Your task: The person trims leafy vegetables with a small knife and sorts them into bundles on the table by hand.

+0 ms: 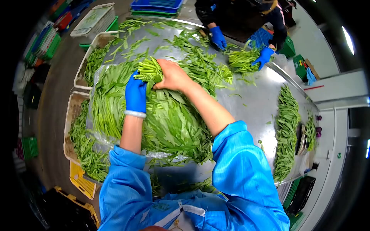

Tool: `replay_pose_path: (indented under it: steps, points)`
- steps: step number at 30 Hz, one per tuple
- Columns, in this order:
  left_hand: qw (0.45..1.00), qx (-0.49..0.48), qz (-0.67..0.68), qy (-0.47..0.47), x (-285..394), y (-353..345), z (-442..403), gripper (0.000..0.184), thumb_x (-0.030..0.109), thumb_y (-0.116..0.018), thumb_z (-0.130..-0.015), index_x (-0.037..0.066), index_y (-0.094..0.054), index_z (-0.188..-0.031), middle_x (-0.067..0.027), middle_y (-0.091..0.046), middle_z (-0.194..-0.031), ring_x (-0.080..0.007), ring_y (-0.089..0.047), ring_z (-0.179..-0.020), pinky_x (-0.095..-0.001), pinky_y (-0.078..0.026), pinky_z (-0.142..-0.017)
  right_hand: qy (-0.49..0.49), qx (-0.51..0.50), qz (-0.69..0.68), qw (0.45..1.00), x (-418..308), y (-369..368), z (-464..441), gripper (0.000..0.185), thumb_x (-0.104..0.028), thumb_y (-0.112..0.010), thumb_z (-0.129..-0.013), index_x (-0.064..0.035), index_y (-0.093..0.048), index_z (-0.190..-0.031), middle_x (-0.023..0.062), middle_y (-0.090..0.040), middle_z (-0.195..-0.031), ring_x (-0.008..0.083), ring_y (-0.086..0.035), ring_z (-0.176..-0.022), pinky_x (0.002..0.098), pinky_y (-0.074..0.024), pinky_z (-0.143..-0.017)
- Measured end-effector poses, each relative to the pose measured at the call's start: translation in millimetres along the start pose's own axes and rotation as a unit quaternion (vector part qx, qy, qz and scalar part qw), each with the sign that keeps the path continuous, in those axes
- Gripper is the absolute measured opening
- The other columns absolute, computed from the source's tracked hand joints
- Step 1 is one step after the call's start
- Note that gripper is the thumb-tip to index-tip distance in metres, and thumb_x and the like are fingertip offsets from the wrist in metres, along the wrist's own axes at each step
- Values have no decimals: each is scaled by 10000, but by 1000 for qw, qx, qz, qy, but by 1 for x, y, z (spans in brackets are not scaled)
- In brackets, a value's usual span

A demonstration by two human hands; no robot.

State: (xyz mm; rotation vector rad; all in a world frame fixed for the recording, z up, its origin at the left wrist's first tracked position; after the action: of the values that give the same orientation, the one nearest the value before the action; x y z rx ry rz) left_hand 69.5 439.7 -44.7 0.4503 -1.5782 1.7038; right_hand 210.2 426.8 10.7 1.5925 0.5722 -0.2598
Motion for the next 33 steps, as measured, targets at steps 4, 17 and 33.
replay_pose_path:
  steps: [4,17,33]
  points:
    - [997,-61,-6,-38,4,-14,5,471,-97,-409,-778,-78,-507,-1239,-140,-578,-1181,-203,-579,-1053,-293,-468,-922,-58,55,-122,989,11,24,17,661,-239,-779,-596,-18,-489,-1146,220,-603,-1055,377,-579,-996,432,-463,-874]
    - [833,21,-511,-212,-22,22,-36,763,46,-661,-797,97,-282,-1458,-188,-528,-1298,-321,-524,-1175,-395,-422,-987,-104,216,-281,929,62,115,80,747,-155,-750,-616,-36,-468,-1297,61,-578,-1173,189,-543,-1069,323,-410,-965]
    - [900,-128,-338,-246,-9,-81,-1,430,-49,-585,-810,16,-539,-1232,-90,-649,-1100,-138,-613,-952,-283,-486,-843,-33,126,-127,983,25,59,46,793,-138,-756,-575,-31,-398,-1274,196,-615,-1080,330,-612,-1012,398,-482,-885]
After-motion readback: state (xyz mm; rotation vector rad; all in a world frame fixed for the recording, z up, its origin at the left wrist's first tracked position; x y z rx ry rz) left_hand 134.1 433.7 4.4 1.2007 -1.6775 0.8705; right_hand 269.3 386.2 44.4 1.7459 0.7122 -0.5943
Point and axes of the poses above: each hand's wrist, its own z-axis away from the middle knuckle, its own y-axis out of the back of the hand, x = y × z, the point moved 6 cm from there along -z, towards the middle knuckle
